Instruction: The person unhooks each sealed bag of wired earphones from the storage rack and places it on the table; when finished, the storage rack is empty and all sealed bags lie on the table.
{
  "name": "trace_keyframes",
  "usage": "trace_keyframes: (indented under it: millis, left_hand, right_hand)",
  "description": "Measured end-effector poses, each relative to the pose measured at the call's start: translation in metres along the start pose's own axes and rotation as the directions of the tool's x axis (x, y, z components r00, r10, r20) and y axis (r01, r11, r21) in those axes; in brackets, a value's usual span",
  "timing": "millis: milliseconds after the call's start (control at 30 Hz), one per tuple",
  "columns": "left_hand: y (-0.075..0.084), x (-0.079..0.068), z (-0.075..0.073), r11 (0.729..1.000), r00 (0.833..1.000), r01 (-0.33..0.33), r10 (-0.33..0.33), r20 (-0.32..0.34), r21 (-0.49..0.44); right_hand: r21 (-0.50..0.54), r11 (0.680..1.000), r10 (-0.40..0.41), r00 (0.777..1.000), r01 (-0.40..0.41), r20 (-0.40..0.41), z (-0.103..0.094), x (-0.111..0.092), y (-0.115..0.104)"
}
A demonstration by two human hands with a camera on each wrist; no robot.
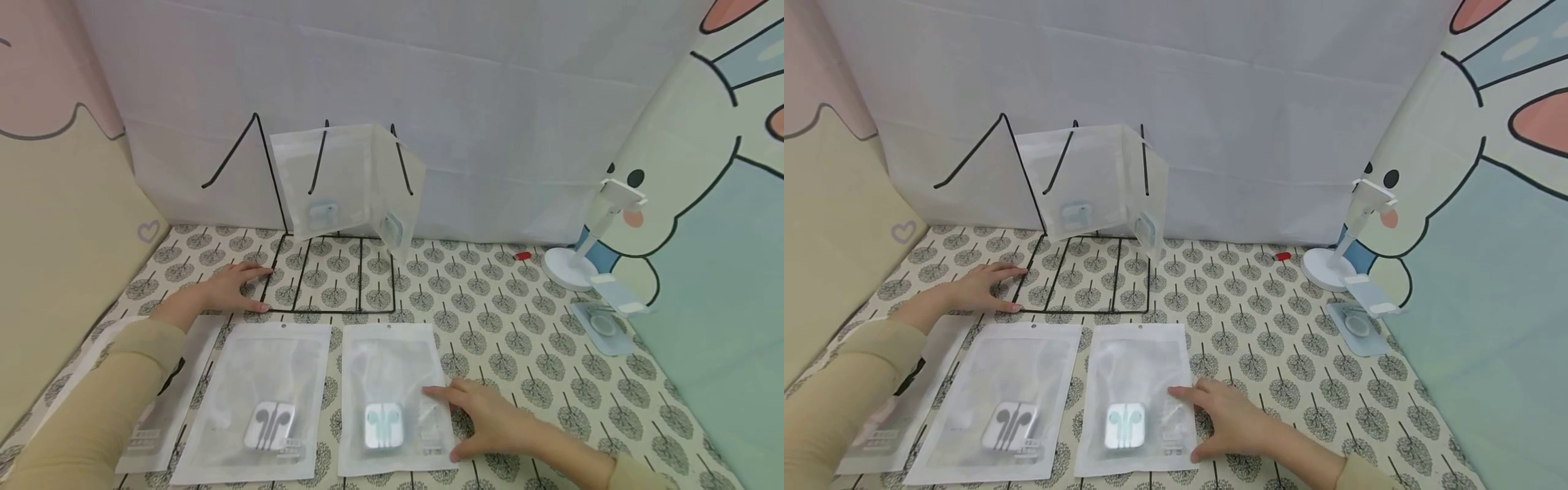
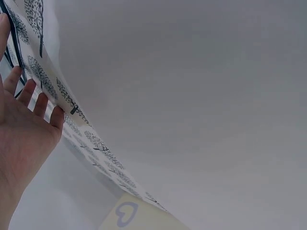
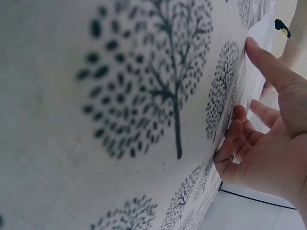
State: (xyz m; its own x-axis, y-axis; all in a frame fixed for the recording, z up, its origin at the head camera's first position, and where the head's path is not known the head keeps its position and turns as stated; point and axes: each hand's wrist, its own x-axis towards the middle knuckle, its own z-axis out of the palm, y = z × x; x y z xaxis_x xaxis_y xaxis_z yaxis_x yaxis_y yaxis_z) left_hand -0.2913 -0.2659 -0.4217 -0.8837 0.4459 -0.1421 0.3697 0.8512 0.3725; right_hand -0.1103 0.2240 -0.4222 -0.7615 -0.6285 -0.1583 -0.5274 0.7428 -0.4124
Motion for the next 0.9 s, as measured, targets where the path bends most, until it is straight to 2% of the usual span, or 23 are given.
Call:
trace_keyframes:
  millis: [233,433,700,900]
  left_hand:
    - [0.001,0.001,-0.001,1.000,1.000,0.008,-0.008,0.007,0.001]
    - [-0.002,0.002,0.001,1.000,1.000,0.014,-0.014,0.013,0.010]
    - [-0.004,0.001,0.003,1.000,1.000,0.025,-0.025,0.019,0.002]
    - [-0.005,0.004,0.004,0.999,0.999,0.032,-0.032,0.022,0.007]
  right_hand:
    - [-0.028,0.999,0.024,1.000,-0.024,0.007,-0.004,0.003,-0.002]
    - [-0.034,0.999,-0.002,1.000,0.002,-0.018,-0.021,0.011,-0.009]
    - [0.004,0.995,-0.094,0.985,0.095,-0.143,-0.047,0.042,-0.025]
    - [-0.008,0.992,-0.126,0.968,0.127,-0.217,-0.053,0.071,-0.032]
